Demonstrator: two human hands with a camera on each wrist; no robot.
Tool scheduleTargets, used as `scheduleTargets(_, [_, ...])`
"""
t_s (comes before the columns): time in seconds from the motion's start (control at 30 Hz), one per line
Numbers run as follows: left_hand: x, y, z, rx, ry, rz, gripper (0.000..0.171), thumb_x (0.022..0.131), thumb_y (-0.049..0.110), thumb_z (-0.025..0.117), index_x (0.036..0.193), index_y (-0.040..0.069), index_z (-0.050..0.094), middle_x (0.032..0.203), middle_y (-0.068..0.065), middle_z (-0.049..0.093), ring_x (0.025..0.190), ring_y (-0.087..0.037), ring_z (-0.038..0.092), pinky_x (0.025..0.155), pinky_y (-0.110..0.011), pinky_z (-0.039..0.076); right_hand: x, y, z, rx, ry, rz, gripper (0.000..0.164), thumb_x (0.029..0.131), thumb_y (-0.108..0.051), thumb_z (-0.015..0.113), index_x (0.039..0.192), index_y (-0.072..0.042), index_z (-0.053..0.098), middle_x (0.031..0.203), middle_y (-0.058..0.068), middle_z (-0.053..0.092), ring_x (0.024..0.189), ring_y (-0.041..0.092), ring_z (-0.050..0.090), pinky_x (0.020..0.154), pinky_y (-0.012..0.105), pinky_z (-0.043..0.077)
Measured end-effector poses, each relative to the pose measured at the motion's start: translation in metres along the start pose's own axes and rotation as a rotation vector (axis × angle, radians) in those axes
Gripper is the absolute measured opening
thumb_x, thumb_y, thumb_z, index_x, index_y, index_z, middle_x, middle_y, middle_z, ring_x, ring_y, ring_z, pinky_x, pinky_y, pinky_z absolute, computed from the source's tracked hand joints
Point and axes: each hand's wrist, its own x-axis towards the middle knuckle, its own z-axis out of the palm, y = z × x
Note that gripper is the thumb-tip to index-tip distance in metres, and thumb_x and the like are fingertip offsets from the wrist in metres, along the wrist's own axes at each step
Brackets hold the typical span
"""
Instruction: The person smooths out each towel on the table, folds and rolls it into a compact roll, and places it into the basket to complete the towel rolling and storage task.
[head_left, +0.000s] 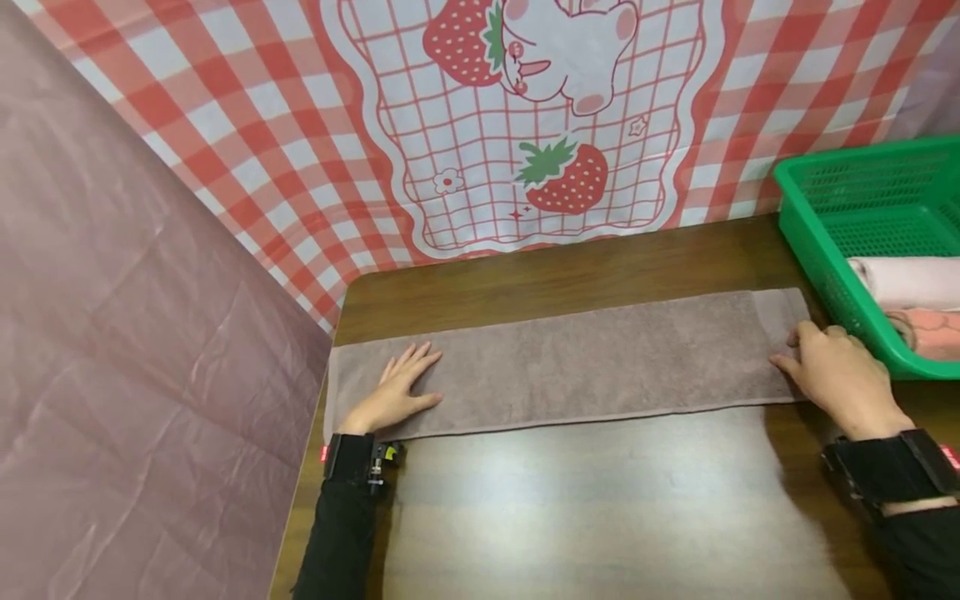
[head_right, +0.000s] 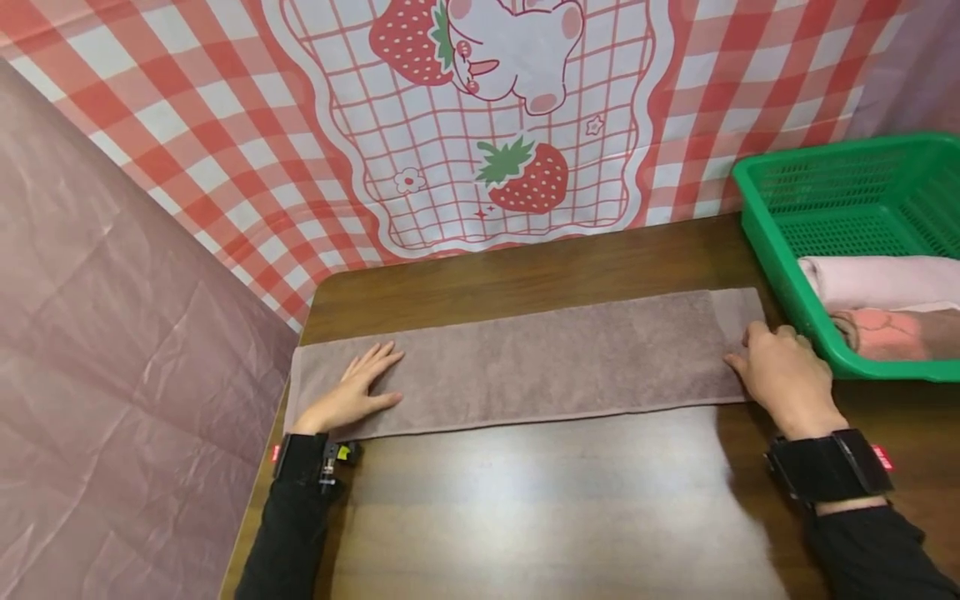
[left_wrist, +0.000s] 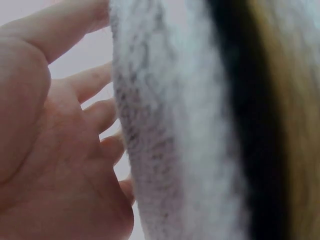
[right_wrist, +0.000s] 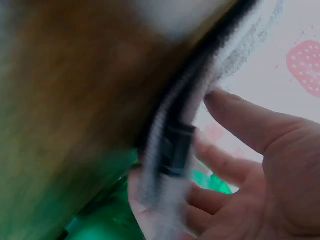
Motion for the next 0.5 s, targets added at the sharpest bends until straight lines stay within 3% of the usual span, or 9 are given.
scheduleTargets(0.17, [0.001, 0.001, 0.000, -0.002, 0.007, -0.004, 0.070, 0.095, 0.025, 0.068, 0.154, 0.009, 0.035, 0.164, -0.017, 0.019, 0.153, -0.036, 0.006, 0.120, -0.058, 0.000, 0.004, -0.001, -0.002, 0.095, -0.028, 0.030, 0.059, 0.087, -0.014, 0.073, 0.105, 0.023, 0.031, 0.076, 0.043, 0.050, 0.059, 0.050, 0.057, 0.044, 0.049, 0.043])
scheduleTargets(0.37, [0.002, 0.002, 0.001, -0.012, 0.014, -0.017, 0.070, 0.094, 0.023, 0.069, 0.153, 0.009, 0.036, 0.164, -0.017, 0.019, 0.153, -0.036, 0.006, 0.120, -0.058, 0.000, 0.010, -0.006, -0.005, 0.057, -0.077, 0.099, 0.058, 0.085, -0.019, 0.072, 0.098, 0.023, 0.034, 0.080, 0.047, 0.049, 0.062, 0.055, 0.055, 0.046, 0.052, 0.043])
scheduleTargets(0.5, [0.003, 0.003, 0.002, -0.034, 0.021, -0.021, 0.068, 0.093, 0.021, 0.069, 0.152, 0.009, 0.038, 0.164, -0.017, 0.019, 0.153, -0.035, 0.005, 0.120, -0.059, -0.001, 0.011, -0.011, -0.004, 0.144, 0.018, 0.081, 0.064, 0.088, -0.020, 0.070, 0.112, 0.025, 0.033, 0.073, 0.039, 0.050, 0.056, 0.048, 0.055, 0.044, 0.047, 0.042])
